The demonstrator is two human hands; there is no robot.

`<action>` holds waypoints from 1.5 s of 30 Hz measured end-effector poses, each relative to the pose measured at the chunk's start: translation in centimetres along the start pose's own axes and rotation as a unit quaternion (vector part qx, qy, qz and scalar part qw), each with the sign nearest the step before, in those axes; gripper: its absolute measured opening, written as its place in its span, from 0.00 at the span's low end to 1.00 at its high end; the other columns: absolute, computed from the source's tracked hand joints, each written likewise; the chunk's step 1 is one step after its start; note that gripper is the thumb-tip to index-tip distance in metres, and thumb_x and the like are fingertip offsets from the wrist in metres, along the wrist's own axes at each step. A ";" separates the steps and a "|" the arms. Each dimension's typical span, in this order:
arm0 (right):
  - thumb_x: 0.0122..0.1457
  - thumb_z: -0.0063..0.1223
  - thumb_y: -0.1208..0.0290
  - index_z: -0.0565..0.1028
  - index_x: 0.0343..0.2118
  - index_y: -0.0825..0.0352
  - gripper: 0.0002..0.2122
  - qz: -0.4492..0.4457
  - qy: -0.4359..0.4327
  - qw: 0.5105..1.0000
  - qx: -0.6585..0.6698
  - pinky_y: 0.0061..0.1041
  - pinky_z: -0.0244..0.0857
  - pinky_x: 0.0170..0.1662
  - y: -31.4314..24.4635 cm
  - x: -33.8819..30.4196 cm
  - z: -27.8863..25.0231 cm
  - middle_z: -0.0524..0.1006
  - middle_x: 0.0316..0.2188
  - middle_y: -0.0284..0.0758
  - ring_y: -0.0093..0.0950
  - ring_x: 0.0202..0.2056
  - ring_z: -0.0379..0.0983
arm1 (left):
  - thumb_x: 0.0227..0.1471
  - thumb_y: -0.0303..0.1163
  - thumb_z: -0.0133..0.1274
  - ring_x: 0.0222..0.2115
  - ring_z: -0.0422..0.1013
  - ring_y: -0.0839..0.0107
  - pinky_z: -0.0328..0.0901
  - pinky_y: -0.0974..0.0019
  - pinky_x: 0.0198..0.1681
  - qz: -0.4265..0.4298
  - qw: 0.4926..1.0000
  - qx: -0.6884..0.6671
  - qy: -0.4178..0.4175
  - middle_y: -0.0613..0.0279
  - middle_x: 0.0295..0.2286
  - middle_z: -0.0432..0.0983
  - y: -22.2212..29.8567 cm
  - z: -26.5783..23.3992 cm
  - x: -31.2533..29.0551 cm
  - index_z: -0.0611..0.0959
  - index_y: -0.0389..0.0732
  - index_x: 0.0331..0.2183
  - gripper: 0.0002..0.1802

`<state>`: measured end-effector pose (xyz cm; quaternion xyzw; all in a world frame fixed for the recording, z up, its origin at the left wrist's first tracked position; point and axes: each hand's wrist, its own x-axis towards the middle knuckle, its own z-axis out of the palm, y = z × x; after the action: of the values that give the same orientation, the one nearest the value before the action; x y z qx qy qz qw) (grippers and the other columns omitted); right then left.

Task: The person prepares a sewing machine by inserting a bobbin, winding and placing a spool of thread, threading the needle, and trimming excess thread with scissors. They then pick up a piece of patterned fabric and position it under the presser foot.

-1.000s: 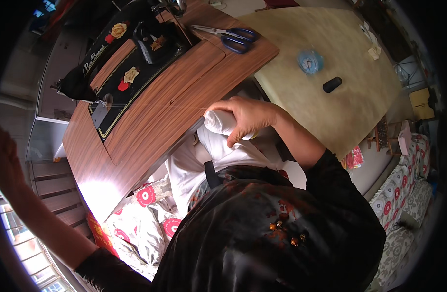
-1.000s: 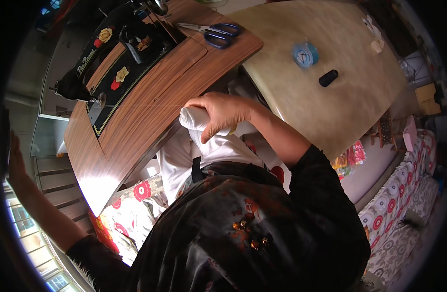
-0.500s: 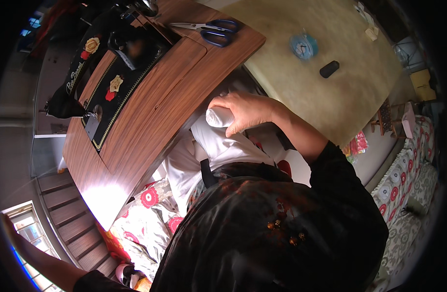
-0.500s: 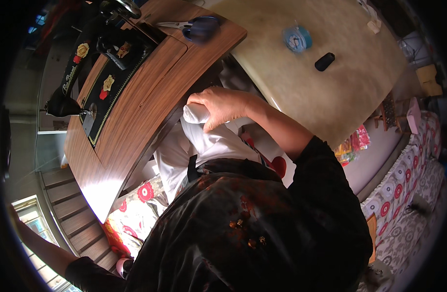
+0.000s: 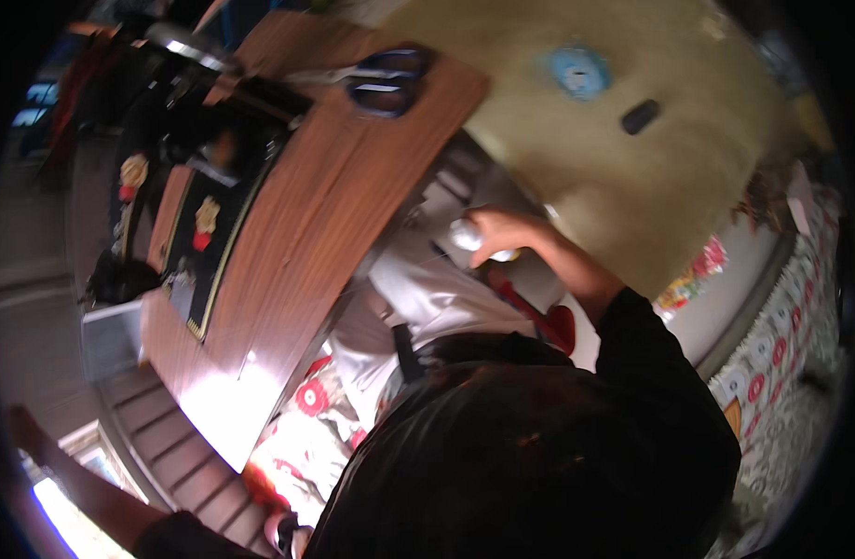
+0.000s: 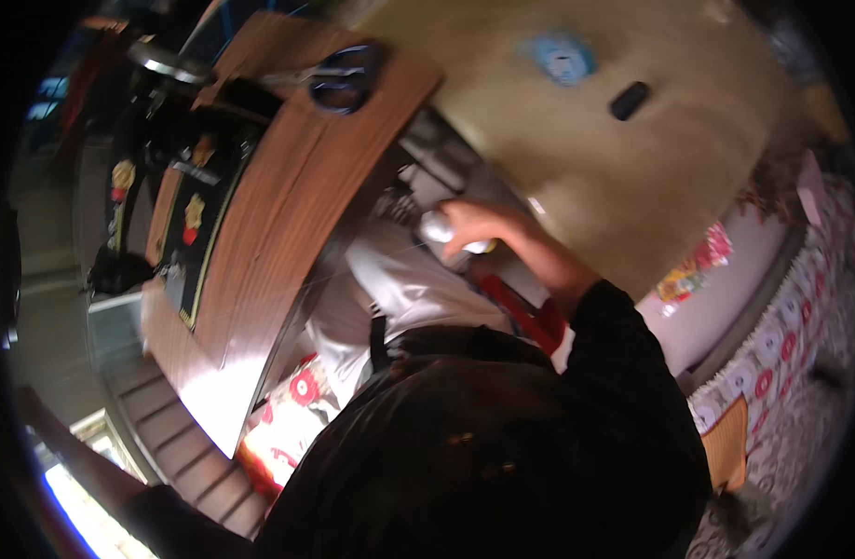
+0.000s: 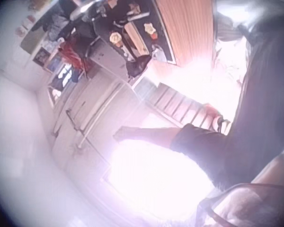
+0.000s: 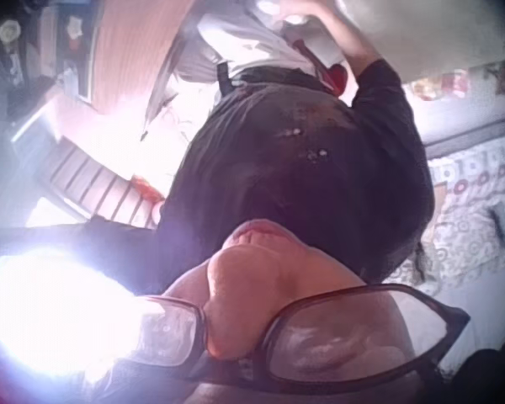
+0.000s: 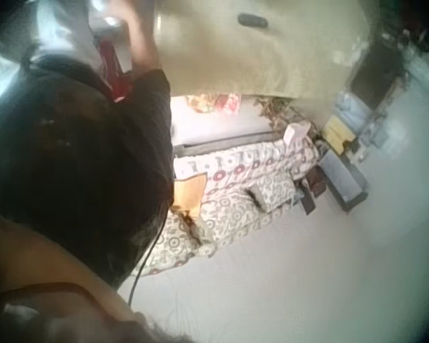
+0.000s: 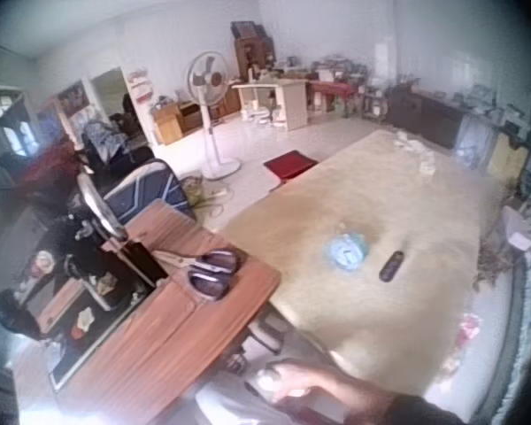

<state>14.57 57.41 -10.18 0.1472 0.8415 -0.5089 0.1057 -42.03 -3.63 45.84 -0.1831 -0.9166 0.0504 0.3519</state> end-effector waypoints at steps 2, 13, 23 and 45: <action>0.30 0.67 0.65 0.70 0.41 0.71 0.31 0.044 -0.018 0.998 0.034 0.29 0.64 0.42 0.9 -0.3 -0.1 0.75 0.36 0.43 0.35 0.37 0.71 | 0.42 0.27 0.50 0.30 0.71 0.67 0.67 0.64 0.30 0.118 0.971 0.203 0.041 0.63 0.23 0.73 -0.7 -2.2 3.9 0.79 0.43 0.23 0.04; 0.33 0.65 0.73 0.71 0.33 0.65 0.20 -0.033 -0.065 0.965 0.252 0.27 0.66 0.37 1.3 -2.5 1.8 0.76 0.29 0.33 0.26 0.31 0.72 | 0.52 0.30 0.46 0.44 0.68 0.70 0.62 0.66 0.47 0.112 0.579 0.789 -0.172 0.63 0.40 0.72 15.3 -12.3 3.0 0.77 0.46 0.40 0.12; 0.35 0.65 0.64 0.70 0.35 0.66 0.23 0.072 -0.170 0.859 0.478 0.29 0.68 0.33 1.1 -5.9 -0.8 0.75 0.24 0.38 0.28 0.27 0.73 | 0.52 0.37 0.47 0.34 0.59 0.75 0.53 0.70 0.34 -0.089 0.933 0.325 -0.129 0.68 0.33 0.69 4.3 -6.3 0.5 0.75 0.48 0.45 0.17; 0.31 0.65 0.54 0.67 0.31 0.64 0.26 -0.003 -0.081 0.916 0.393 0.24 0.67 0.26 -7.7 -6.7 -5.9 0.73 0.22 0.34 0.24 0.22 0.71 | 0.43 0.50 0.55 0.40 0.70 0.57 0.54 0.43 0.50 0.092 0.966 0.107 -0.217 0.50 0.47 0.68 19.4 6.8 -15.4 0.71 0.52 0.51 0.31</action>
<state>17.89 58.35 1.07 0.1328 0.5623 -0.8094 0.1053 -30.13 8.90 26.81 -0.2124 -0.9395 0.2187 0.1564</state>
